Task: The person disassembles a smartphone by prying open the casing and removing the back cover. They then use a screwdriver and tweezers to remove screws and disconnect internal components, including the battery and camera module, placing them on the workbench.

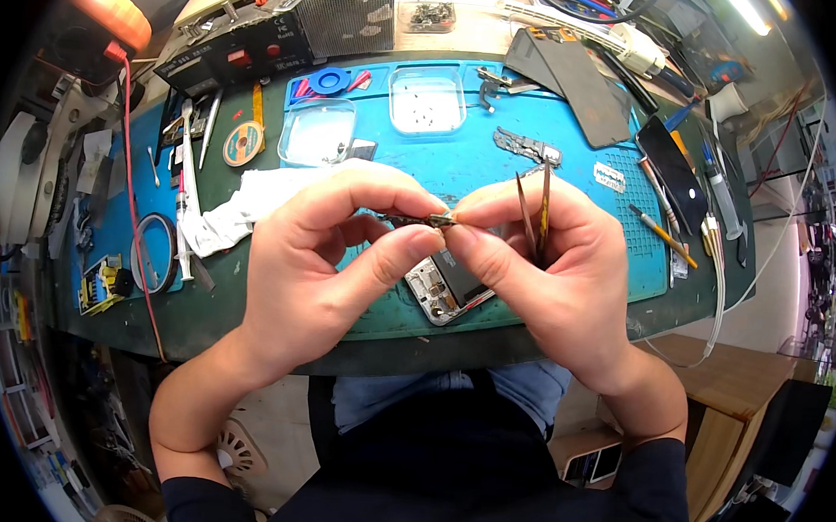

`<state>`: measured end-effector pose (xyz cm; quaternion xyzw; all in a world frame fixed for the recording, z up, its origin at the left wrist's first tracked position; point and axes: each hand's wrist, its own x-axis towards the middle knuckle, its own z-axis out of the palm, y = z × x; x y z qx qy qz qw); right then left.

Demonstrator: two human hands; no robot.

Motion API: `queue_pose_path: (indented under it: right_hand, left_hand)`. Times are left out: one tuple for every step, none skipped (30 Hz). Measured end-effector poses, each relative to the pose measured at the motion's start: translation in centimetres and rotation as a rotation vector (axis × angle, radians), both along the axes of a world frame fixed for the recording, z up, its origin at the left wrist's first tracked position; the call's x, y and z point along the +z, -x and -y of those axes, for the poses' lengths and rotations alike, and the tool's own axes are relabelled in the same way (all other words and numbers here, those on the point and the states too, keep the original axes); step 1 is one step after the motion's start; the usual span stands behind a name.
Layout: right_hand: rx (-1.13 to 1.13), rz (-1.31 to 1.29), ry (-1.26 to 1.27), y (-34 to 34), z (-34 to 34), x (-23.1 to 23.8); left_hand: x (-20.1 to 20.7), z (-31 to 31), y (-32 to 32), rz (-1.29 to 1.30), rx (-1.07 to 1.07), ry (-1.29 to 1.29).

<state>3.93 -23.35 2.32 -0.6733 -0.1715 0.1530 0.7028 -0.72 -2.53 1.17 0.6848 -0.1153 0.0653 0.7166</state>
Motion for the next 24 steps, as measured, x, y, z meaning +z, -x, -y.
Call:
queue_pose_path:
  right_hand:
    - [-0.012,0.015,0.002,-0.3,-0.1,0.0]
    - [-0.008,0.025,0.021,-0.5,-0.2,0.3]
    - [-0.004,0.036,0.039,-0.9,-0.3,0.5]
    - [-0.004,0.089,0.081,-1.3,-0.4,0.5]
    - [-0.004,0.142,0.122,-1.8,-0.4,0.5]
    - [-0.004,0.195,0.163,-2.3,-0.5,0.5]
    - [0.008,0.255,0.222,-2.6,-0.4,0.4]
    - [0.02,0.314,0.281,-3.0,-0.3,0.3]
    - [0.033,0.373,0.339,-3.4,-0.2,0.2]
    - [0.034,0.4,0.352,-3.7,-0.1,0.0]
    - [0.036,0.428,0.364,-4.0,0.0,-0.2]
    - [0.038,0.455,0.376,-4.3,0.1,-0.3]
    - [0.002,0.443,0.39,-4.6,0.2,-0.4]
    - [-0.034,0.431,0.404,-4.8,0.3,-0.6]
    - [-0.069,0.419,0.418,-5.1,0.4,-0.7]
    - [-0.071,0.506,0.515,-5.5,0.8,-0.6]
    - [-0.065,0.565,0.5,-6.1,1.1,-1.1]
    - [-0.06,0.624,0.484,-6.7,1.3,-1.9]
    - [-0.046,0.638,0.487,-6.9,1.4,-2.0]
    - [-0.033,0.65,0.491,-7.0,1.4,-2.0]
    - [-0.025,0.602,0.496,-6.9,1.3,-1.7]
    - [-0.018,0.556,0.504,-6.8,1.0,-1.5]
    - [-0.011,0.51,0.51,-6.8,0.8,-1.4]
    - [-0.011,0.518,0.537,-6.9,0.8,-1.5]
  left_hand:
    - [0.2,-0.2,-0.3,-0.02,-0.01,-0.016]
    - [0.3,-0.4,-0.7,-0.04,-0.02,-0.032]
    - [0.5,-0.6,-1.0,-0.061,-0.031,-0.048]
    - [0.8,-0.7,-1.2,-0.113,-0.015,-0.073]
    - [0.7,-0.9,-1.5,-0.166,-0.012,-0.079]
    - [0.6,-1.1,-1.9,-0.219,-0.01,-0.085]
    - [0.5,-1.3,-2.2,-0.27,-0.01,-0.092]
    - [-0.1,-1.4,-2.4,-0.274,0.003,-0.083]
    - [-0.4,-1.5,-2.6,-0.292,0.007,-0.076]
    - [-0.6,-1.6,-2.8,-0.311,0.012,-0.072]
    - [-0.8,-1.7,-2.9,-0.33,0.018,-0.068]
    - [-0.8,-1.6,-2.9,-0.277,0.066,-0.145]
    - [-0.8,-1.5,-2.9,-0.224,0.107,-0.219]
    - [-0.9,-1.4,-3.0,-0.169,0.148,-0.292]
    - [-1.1,-1.6,-3.2,-0.056,0.151,-0.423]
    - [-1.2,-1.9,-3.4,0.057,0.157,-0.557]
    - [-1.4,-2.1,-3.6,0.171,0.16,-0.69]
    - [-1.9,-2.2,-3.8,0.277,0.193,-0.728]
    - [-1.9,-2.2,-3.9,0.28,0.189,-0.743]
    - [-1.9,-2.1,-3.8,0.282,0.185,-0.757]
    - [-1.9,-2.1,-3.8,0.285,0.181,-0.771]
    - [-1.9,-2.1,-3.8,0.285,0.18,-0.779]
    - [-1.8,-2.1,-3.7,0.284,0.179,-0.787]
    - [-1.8,-2.0,-3.7,0.284,0.177,-0.795]
